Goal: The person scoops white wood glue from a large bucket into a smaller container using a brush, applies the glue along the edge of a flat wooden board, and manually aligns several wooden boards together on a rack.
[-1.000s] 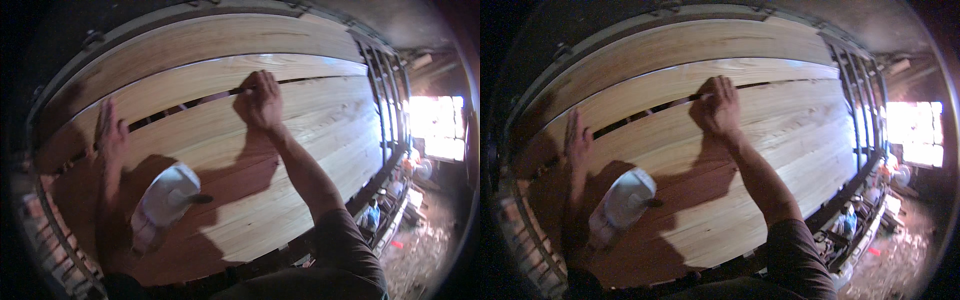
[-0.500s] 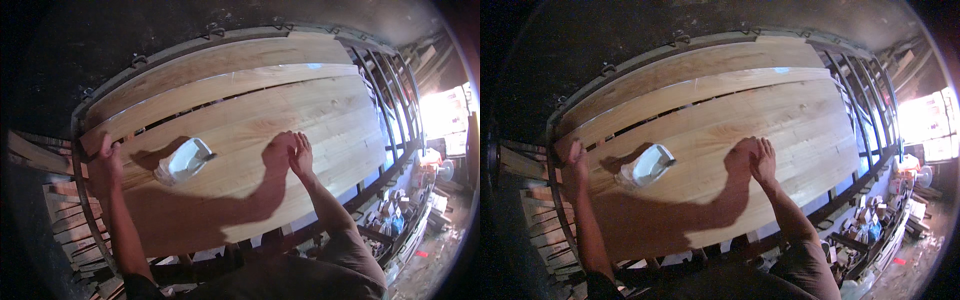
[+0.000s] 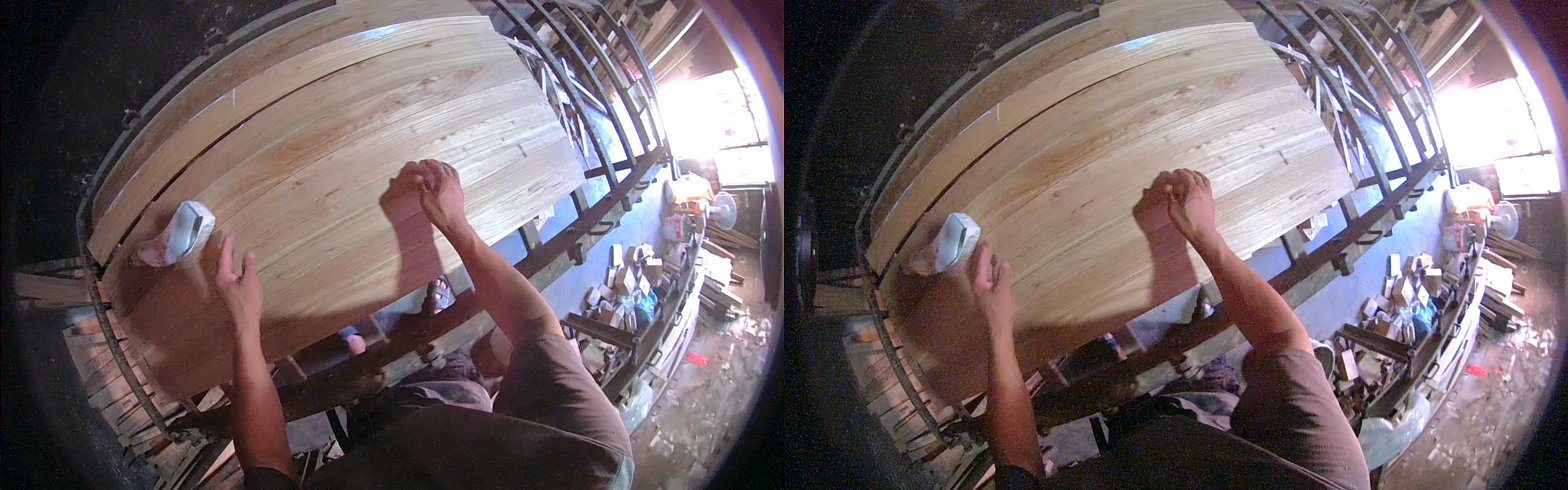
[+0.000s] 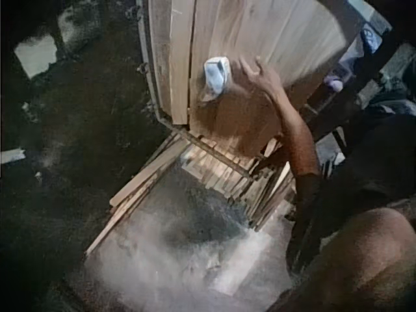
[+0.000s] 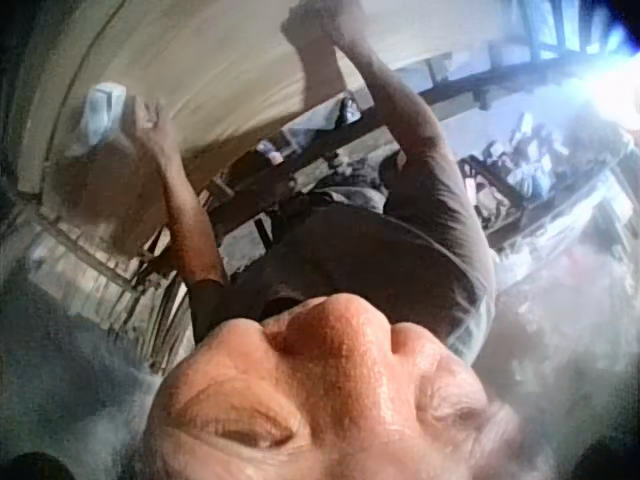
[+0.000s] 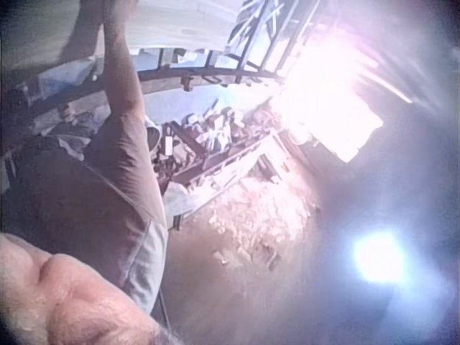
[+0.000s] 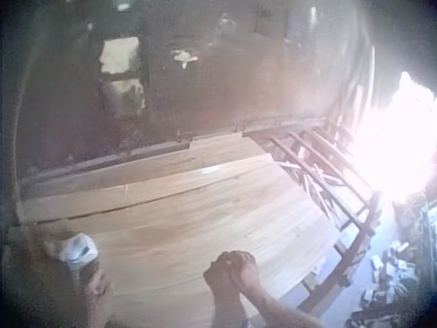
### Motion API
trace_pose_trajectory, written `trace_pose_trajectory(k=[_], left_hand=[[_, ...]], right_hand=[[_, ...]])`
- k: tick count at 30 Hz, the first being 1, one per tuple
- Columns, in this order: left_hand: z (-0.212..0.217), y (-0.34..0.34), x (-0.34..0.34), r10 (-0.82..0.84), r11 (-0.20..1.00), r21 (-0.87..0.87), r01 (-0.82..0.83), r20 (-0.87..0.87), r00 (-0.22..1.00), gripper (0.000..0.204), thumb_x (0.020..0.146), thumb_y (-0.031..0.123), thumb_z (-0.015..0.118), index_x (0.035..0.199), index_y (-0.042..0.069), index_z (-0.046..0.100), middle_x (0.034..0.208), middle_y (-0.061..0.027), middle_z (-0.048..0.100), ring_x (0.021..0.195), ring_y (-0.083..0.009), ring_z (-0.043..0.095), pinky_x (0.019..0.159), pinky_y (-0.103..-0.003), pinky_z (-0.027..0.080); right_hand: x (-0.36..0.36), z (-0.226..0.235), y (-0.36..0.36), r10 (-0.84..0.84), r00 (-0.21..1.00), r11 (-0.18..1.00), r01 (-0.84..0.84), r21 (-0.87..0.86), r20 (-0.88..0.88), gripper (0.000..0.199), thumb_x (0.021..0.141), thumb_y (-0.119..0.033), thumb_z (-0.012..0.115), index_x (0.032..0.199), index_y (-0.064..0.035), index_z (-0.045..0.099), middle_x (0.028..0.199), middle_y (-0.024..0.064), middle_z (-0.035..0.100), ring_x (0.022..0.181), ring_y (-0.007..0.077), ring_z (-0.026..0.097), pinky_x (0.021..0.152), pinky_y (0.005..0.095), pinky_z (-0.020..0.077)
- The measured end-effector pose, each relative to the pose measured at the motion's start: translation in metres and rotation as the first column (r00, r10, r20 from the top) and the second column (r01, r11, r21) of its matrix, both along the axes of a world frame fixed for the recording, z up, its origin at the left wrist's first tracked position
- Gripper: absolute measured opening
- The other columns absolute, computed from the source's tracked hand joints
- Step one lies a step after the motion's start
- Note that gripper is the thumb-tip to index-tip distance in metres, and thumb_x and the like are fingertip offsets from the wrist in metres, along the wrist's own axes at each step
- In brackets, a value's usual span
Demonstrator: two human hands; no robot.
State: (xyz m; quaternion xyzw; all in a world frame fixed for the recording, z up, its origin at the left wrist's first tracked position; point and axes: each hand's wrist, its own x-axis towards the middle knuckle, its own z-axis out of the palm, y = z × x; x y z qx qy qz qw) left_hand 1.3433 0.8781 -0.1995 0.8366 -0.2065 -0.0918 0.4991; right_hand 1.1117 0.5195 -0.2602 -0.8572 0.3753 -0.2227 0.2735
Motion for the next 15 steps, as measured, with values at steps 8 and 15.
trace_pose_trajectory(k=[8,15], left_hand=[[-0.050,-0.188,-0.085,-0.121,0.961,0.255,0.112,0.020,0.992,0.066,0.095,0.024,0.066,0.149,-0.005,0.042,0.158,-0.0245,0.037,0.146,-0.0372,0.036,0.123,-0.044,0.028],[-0.051,-0.356,-0.134,-0.208,0.873,0.478,0.098,0.182,0.961,0.071,0.098,0.033,0.055,0.156,-0.002,0.032,0.166,-0.0286,0.017,0.156,-0.0435,0.007,0.126,-0.053,0.006]], right_hand=[[-0.176,0.065,-0.153,-0.179,0.984,0.983,0.179,0.027,-0.002,0.047,0.093,-0.027,0.069,0.131,0.0013,0.062,0.131,0.0234,0.064,0.128,0.0409,0.056,0.110,0.0454,0.0442],[-0.263,0.108,-0.270,-0.342,0.939,0.924,0.344,0.170,-0.042,0.047,0.096,-0.030,0.065,0.127,0.0052,0.068,0.123,0.0243,0.071,0.120,0.0348,0.066,0.105,0.0415,0.0476]])
